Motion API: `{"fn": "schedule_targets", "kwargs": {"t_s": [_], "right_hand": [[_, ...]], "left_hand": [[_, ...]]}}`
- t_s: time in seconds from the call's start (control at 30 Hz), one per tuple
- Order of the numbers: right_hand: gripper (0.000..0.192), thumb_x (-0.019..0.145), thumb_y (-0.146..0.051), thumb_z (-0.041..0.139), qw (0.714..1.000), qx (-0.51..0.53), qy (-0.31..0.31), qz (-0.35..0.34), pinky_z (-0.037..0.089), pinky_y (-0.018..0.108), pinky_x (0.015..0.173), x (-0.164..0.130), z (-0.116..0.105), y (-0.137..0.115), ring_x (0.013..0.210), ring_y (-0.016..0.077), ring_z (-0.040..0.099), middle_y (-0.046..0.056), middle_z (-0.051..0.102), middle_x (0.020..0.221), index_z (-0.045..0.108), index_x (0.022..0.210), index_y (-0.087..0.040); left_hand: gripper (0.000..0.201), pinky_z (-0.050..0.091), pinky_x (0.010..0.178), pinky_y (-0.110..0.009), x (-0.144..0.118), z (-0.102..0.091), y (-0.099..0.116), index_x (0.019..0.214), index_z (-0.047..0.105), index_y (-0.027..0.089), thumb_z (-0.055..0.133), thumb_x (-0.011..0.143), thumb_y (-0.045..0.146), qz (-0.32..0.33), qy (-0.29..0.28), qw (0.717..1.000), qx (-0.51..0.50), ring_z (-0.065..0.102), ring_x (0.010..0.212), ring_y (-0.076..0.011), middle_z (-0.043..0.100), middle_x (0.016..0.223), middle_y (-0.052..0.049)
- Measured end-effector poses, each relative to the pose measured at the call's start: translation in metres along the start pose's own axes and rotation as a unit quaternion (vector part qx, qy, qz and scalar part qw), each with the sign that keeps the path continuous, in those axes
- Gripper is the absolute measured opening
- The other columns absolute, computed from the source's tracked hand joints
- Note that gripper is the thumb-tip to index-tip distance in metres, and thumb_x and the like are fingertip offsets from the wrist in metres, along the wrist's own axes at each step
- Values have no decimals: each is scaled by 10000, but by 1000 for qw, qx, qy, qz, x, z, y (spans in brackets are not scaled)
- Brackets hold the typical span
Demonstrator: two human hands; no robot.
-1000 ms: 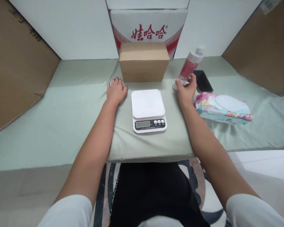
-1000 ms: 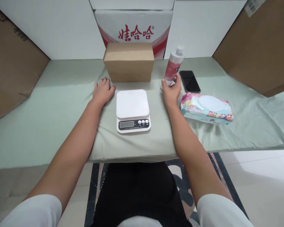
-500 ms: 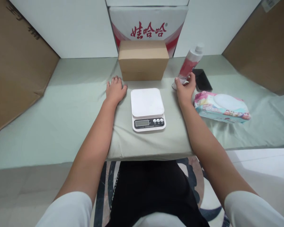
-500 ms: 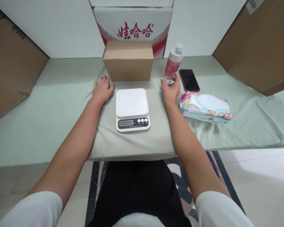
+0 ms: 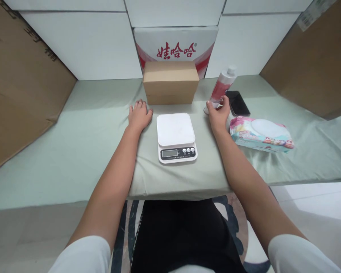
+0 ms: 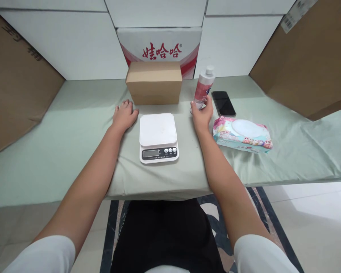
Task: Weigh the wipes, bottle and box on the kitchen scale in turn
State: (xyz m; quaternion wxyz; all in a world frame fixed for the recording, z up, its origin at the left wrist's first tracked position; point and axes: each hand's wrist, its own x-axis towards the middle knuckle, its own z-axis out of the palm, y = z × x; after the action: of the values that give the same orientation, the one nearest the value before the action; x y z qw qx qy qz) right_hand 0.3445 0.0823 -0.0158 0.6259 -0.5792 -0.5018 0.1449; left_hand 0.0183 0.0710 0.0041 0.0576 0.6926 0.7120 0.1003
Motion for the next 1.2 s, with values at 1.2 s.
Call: {"fn": "schedule_targets", "kwargs": {"t_s": [1.2], "right_hand": [[446,898,-393,601,950,-218,125,-184,502,642,1129,-43,-217,-17,1241,365,689,156,760,1262,718,1276,-188]], "left_hand": [[744,290,1374,-529,-97,-5,118,1716,211,316,509,1034,340,546,325,722,-275,271,1671,-244,419,1748,-58]]}}
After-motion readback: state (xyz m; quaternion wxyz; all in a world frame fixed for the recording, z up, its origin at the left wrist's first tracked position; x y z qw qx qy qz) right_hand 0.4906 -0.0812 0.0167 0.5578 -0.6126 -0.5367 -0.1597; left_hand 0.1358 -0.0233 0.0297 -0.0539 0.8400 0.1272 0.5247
